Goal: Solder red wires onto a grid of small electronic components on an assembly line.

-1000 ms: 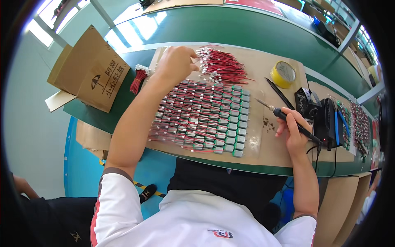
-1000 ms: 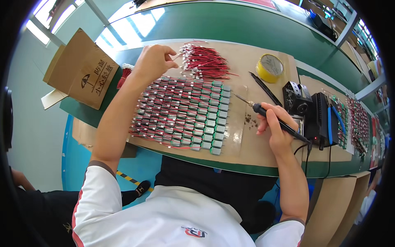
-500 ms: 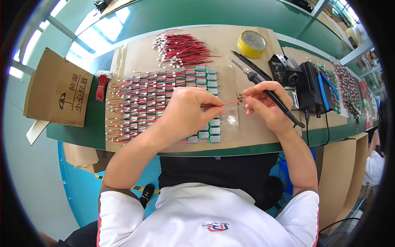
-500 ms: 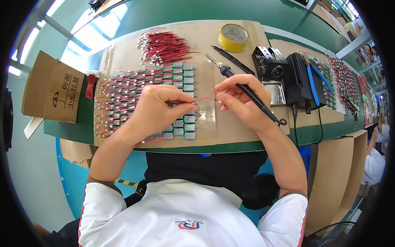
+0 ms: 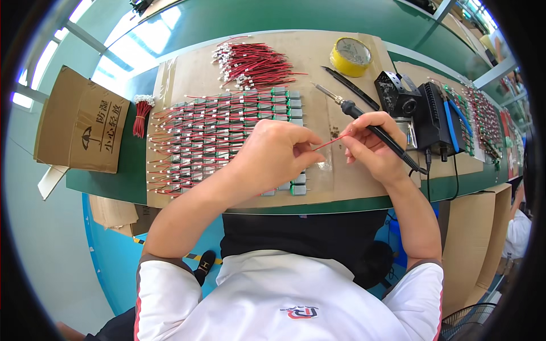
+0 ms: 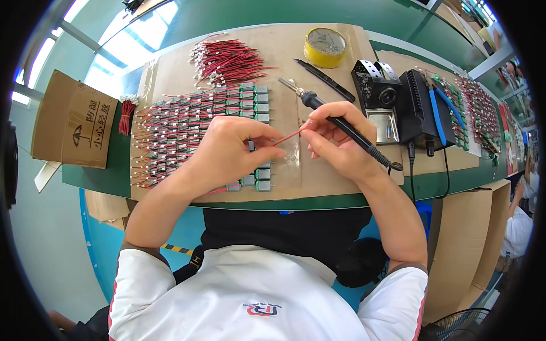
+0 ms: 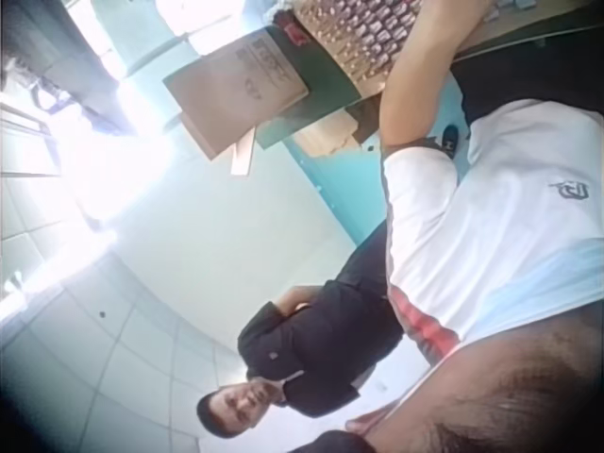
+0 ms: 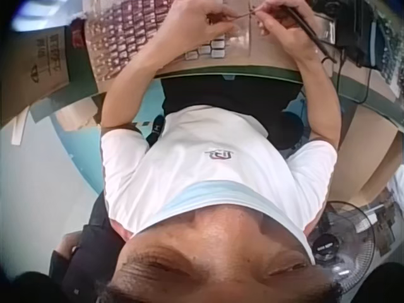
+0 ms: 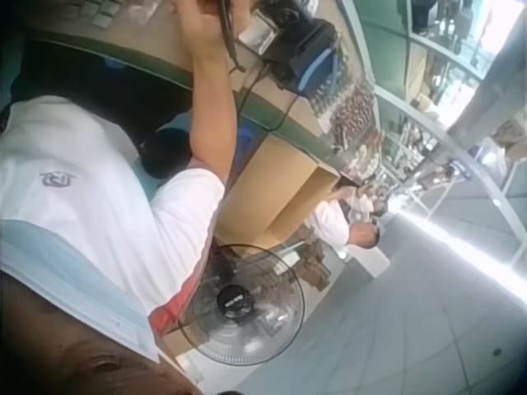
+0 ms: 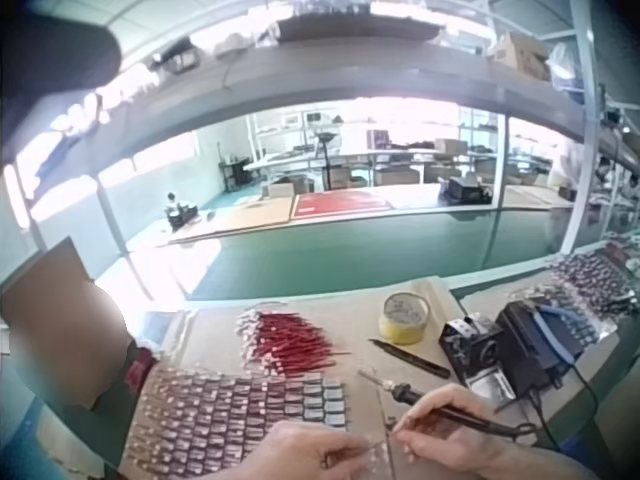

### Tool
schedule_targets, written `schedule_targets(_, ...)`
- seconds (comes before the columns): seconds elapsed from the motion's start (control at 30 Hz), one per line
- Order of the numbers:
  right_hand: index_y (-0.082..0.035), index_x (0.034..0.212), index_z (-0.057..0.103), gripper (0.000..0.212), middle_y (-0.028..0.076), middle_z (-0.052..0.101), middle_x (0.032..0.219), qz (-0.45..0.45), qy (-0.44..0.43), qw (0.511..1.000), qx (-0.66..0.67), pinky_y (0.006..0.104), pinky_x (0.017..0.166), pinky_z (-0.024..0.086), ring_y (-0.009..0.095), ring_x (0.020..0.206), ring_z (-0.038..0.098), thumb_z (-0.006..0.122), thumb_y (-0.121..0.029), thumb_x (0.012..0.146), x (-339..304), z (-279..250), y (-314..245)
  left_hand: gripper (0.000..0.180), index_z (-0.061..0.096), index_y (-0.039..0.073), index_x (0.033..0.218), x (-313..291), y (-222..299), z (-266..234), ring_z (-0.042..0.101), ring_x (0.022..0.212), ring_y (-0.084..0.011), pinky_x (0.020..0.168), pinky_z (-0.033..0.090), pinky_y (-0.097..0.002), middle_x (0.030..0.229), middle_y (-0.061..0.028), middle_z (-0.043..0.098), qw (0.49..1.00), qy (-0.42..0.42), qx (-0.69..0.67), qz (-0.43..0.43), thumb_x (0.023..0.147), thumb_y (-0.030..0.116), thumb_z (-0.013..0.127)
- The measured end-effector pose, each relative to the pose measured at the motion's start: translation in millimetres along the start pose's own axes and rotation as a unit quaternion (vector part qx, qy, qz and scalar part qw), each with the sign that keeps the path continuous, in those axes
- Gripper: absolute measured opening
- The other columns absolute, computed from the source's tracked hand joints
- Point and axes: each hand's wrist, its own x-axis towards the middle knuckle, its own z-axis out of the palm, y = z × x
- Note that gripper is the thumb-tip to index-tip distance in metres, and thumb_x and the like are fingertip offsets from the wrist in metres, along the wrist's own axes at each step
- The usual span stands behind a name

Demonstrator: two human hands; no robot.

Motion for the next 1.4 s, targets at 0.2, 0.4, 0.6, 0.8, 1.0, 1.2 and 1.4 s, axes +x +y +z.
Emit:
schedule_targets(0.2, -0.002, 0.119, 0.056, 0.034, 0.019, 0.075, 0.104, 0.015, 0.012, 0.999, 0.027, 0.0283, 0.061, 0.063, 0.016, 0.077, 0.074, 0.072, 0.014, 0.094, -0.3, 1.8, -0.5, 0.019, 0.084, 0.005, 0.098, 2.8, -1.1, 2.6, 0.073, 0.068, -0.0211, 0.065, 0.057, -0.0335, 0.081, -0.0122, 0.078, 0.999, -0.019, 0.009, 0.032, 0.083, 0.014, 0.090)
schedule_targets(0.4, -0.003, 0.118, 0.057, 0.033, 0.018, 0.075, 0.103, 0.014, 0.000, 1.000, 0.016, 0.0282, 0.060, 0.063, 0.016, 0.076, 0.074, 0.073, 0.013, 0.094, -0.8, -0.1, 0.4, 0.019, 0.084, 0.003, 0.102, 2.7, 5.2, 5.2, 0.073, 0.071, -0.0161, 0.067, 0.058, -0.0305, 0.083, -0.0118, 0.079, 0.999, -0.011, -0.030, -0.015, 0.086, 0.013, 0.088)
schedule_targets(0.6, -0.003, 0.116, 0.057, 0.034, 0.019, 0.075, 0.102, 0.022, -0.019, 1.000, 0.011, 0.0277, 0.061, 0.063, 0.014, 0.077, 0.073, 0.074, 0.014, 0.092, -2.3, 1.2, -1.2, 0.020, 0.082, -0.001, 0.105, 7.4, 6.3, 4.0, 0.069, 0.073, -0.0066, 0.067, 0.056, -0.0259, 0.083, -0.0076, 0.079, 0.989, -0.039, -0.118, -0.086, 0.091, 0.012, 0.085)
schedule_targets(0.8, 0.000, 0.126, 0.060, 0.027, 0.019, 0.075, 0.104, 0.022, -0.041, 0.998, -0.036, 0.0297, 0.066, 0.063, 0.016, 0.079, 0.073, 0.066, 0.007, 0.101, -3.4, -1.7, -3.1, 0.015, 0.081, -0.002, 0.102, 8.8, -4.2, -11.3, 0.066, 0.072, -0.0039, 0.066, 0.055, -0.0241, 0.080, -0.0024, 0.076, 0.990, 0.008, -0.100, -0.098, 0.094, 0.011, 0.083)
schedule_targets(1.0, 0.008, 0.156, 0.050, 0.068, 0.019, 0.076, 0.104, -0.028, -0.033, 0.994, -0.097, 0.0319, 0.074, 0.064, 0.020, 0.081, 0.075, 0.061, -0.041, 0.111, -2.2, -7.7, -6.0, 0.013, 0.077, -0.002, 0.097, 4.9, -35.7, -45.8, 0.066, 0.074, -0.0082, 0.068, 0.055, -0.0265, 0.088, -0.0053, 0.076, 0.994, 0.068, -0.002, -0.090, 0.095, 0.010, 0.080)
schedule_targets(1.2, 0.010, 0.140, 0.065, 0.042, 0.018, 0.075, 0.101, -0.021, -0.029, 0.991, -0.130, 0.0338, 0.069, 0.064, 0.021, 0.076, 0.076, 0.062, -0.019, 0.110, -4.7, -16.2, -5.8, 0.011, 0.072, 0.003, 0.084, -2.1, -61.4, -43.6, 0.070, 0.105, -0.0277, 0.095, 0.055, -0.0419, 0.102, -0.0074, 0.077, 0.989, 0.056, 0.093, 0.097, 0.086, 0.008, 0.081)
schedule_targets(1.4, 0.010, 0.128, 0.071, 0.031, 0.021, 0.074, 0.097, -0.037, -0.066, 0.982, -0.170, 0.0338, 0.069, 0.064, 0.025, 0.074, 0.077, 0.059, -0.001, 0.102, -5.8, -13.1, -6.8, 0.013, 0.070, 0.003, 0.078, -4.8, -68.5, -40.4, 0.068, 0.102, -0.0304, 0.097, 0.054, -0.0436, 0.098, -0.0083, 0.075, 0.989, 0.069, 0.075, 0.109, 0.083, 0.008, 0.081)
